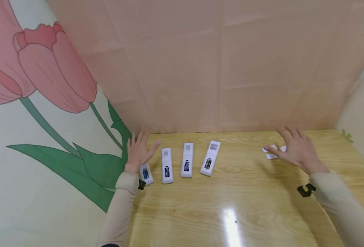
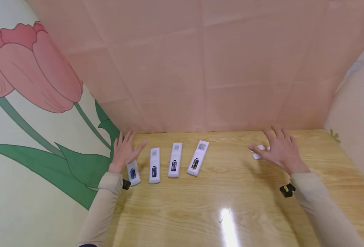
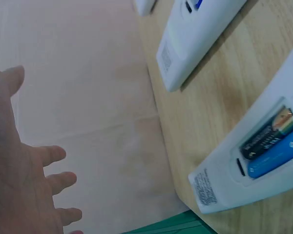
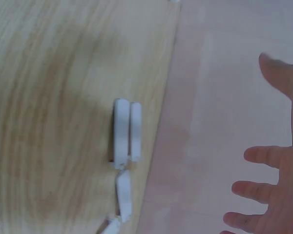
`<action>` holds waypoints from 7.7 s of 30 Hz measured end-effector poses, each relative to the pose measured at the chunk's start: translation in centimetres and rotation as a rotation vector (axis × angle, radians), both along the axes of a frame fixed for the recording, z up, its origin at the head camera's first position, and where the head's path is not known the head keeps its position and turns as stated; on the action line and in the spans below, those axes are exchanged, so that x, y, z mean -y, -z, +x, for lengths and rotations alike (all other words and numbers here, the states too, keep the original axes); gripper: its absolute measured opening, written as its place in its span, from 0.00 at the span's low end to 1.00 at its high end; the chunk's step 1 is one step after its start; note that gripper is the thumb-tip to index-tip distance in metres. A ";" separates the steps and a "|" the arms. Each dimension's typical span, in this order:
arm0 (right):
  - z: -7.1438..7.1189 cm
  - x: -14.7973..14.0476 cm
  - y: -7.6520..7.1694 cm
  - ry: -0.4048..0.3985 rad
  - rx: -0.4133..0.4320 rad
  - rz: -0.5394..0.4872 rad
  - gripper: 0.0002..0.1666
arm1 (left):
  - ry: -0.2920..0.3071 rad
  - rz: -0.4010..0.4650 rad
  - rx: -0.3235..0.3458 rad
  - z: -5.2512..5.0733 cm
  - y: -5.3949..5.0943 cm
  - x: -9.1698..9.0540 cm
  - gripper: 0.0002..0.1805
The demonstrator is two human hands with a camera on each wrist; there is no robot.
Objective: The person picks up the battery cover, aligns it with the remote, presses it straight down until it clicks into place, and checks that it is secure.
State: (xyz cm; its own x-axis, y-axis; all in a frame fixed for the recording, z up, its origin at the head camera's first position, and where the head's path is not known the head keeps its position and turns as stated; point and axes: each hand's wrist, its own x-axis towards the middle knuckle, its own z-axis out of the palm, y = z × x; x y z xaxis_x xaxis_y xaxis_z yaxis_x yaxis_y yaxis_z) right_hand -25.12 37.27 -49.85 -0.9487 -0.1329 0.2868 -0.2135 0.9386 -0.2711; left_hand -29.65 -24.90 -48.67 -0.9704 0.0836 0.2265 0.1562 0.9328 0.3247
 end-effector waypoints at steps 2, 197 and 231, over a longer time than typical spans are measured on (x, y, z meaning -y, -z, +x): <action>0.1 0.0 0.4 0.002 -0.005 -0.006 0.57 | -0.005 0.012 0.010 0.2 0.1 0.0 0.52; 3.0 5.5 3.9 -0.037 0.198 -0.980 0.26 | -0.300 0.820 0.317 4.1 3.6 -3.3 0.24; 4.5 7.8 0.9 -0.076 0.267 -0.923 0.27 | -0.179 0.878 0.367 4.9 2.8 -7.6 0.26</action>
